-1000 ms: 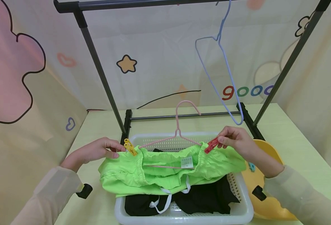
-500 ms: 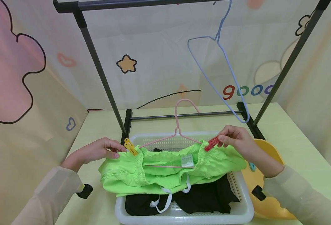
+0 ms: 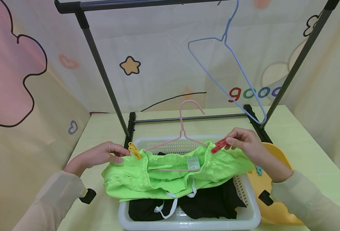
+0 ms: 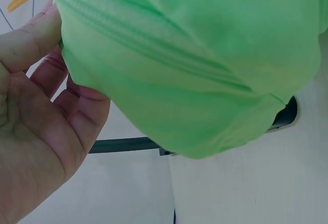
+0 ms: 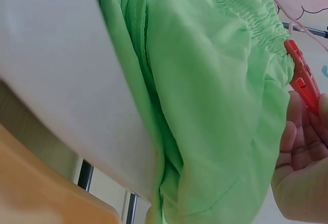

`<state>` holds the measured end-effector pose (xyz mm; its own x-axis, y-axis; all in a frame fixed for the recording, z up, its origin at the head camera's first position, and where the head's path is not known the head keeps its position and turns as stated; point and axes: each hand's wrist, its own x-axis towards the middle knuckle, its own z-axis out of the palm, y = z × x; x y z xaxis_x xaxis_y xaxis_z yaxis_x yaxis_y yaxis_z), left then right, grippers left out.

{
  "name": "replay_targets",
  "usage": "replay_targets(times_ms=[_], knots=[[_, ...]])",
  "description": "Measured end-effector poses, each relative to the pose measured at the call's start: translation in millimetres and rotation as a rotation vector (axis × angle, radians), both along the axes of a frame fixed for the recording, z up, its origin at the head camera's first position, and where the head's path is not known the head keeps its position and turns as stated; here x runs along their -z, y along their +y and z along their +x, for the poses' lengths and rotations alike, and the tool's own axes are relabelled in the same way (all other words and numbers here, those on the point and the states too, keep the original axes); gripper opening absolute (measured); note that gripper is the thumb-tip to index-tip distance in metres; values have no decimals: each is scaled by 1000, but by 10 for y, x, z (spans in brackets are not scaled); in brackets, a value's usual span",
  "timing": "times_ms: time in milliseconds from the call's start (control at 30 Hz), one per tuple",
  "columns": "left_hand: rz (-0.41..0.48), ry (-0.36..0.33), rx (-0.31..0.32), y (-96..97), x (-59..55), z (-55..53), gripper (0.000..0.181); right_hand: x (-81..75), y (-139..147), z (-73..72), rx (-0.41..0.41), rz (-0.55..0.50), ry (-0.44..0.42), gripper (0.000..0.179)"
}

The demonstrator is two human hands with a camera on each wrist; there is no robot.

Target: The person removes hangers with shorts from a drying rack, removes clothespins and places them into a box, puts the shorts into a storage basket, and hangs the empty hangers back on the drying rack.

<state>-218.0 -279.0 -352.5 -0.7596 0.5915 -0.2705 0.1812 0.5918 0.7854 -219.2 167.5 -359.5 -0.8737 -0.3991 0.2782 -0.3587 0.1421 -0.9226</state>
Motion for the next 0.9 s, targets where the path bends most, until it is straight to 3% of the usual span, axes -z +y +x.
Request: replay_targets(times_ms=[733,900], knots=[[13,-24,-14,-22,40,1,30,6,56,36,56,-82,2,13],[13,-24,-15,-22,36,-7,30,1,88,41,60,-50,13,14]])
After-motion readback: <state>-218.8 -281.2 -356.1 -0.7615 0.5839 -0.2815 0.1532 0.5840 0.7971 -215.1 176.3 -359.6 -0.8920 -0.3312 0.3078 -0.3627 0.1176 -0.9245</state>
